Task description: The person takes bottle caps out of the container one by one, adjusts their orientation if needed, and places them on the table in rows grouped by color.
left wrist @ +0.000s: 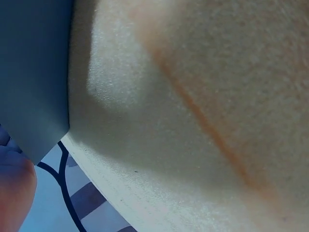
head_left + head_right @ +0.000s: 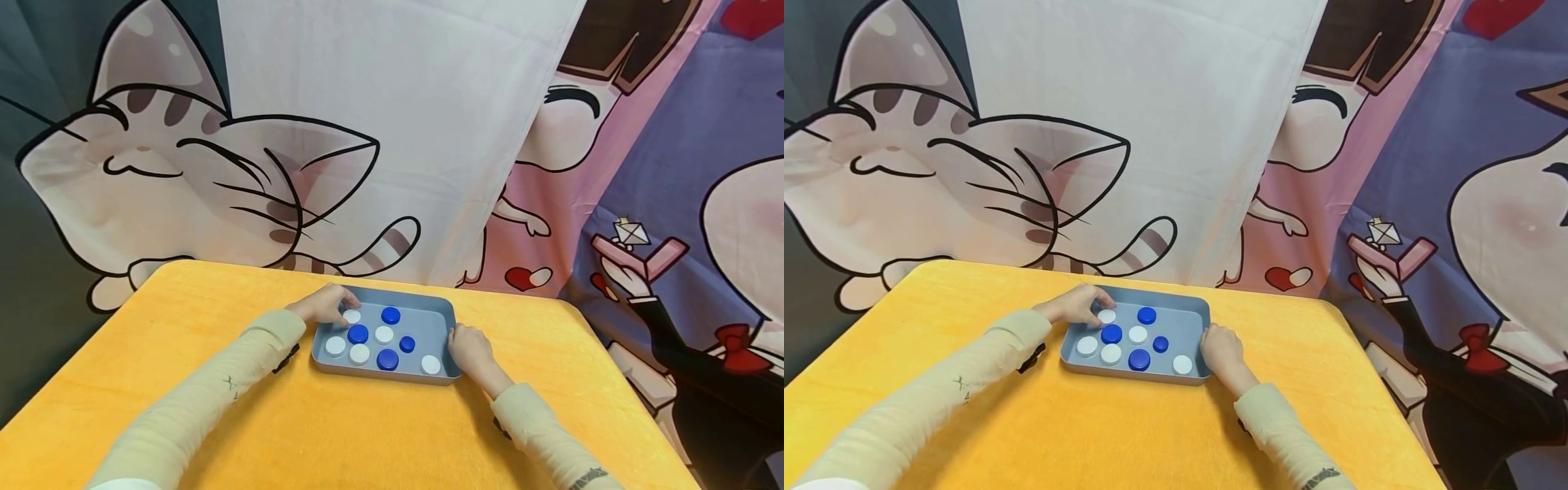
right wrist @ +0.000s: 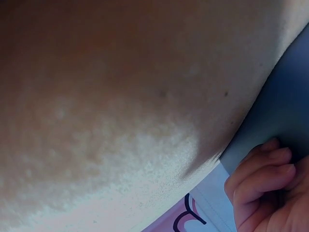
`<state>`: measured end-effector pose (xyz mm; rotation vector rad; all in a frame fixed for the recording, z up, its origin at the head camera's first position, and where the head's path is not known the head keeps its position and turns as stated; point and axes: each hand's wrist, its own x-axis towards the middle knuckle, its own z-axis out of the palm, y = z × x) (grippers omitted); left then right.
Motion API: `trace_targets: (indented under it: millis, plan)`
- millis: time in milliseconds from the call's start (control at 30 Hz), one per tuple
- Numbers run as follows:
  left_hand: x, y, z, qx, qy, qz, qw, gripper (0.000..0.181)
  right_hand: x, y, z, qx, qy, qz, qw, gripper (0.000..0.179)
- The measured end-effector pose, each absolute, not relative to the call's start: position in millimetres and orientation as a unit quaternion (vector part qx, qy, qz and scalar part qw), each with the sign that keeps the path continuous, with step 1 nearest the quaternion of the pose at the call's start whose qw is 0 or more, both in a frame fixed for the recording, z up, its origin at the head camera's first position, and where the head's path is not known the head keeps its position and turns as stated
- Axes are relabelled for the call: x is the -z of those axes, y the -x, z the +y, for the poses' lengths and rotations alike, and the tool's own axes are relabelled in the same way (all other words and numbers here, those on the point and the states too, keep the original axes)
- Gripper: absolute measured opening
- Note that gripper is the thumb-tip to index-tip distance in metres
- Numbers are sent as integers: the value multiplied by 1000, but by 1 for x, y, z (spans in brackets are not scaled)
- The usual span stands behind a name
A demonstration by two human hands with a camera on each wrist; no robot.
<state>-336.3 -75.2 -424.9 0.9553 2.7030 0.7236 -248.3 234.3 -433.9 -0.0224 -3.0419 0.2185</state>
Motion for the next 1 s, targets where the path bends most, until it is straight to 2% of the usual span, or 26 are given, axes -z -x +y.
trace_targets:
  millis: [467,1000]
  plan:
    - [421,331,-70,-226,-294,924,97,39,434,248,234,-75,12,-996,45,29]
    - [417,331,-72,-293,-276,911,87,41,434,248,235,-69,8,-996,48,29]
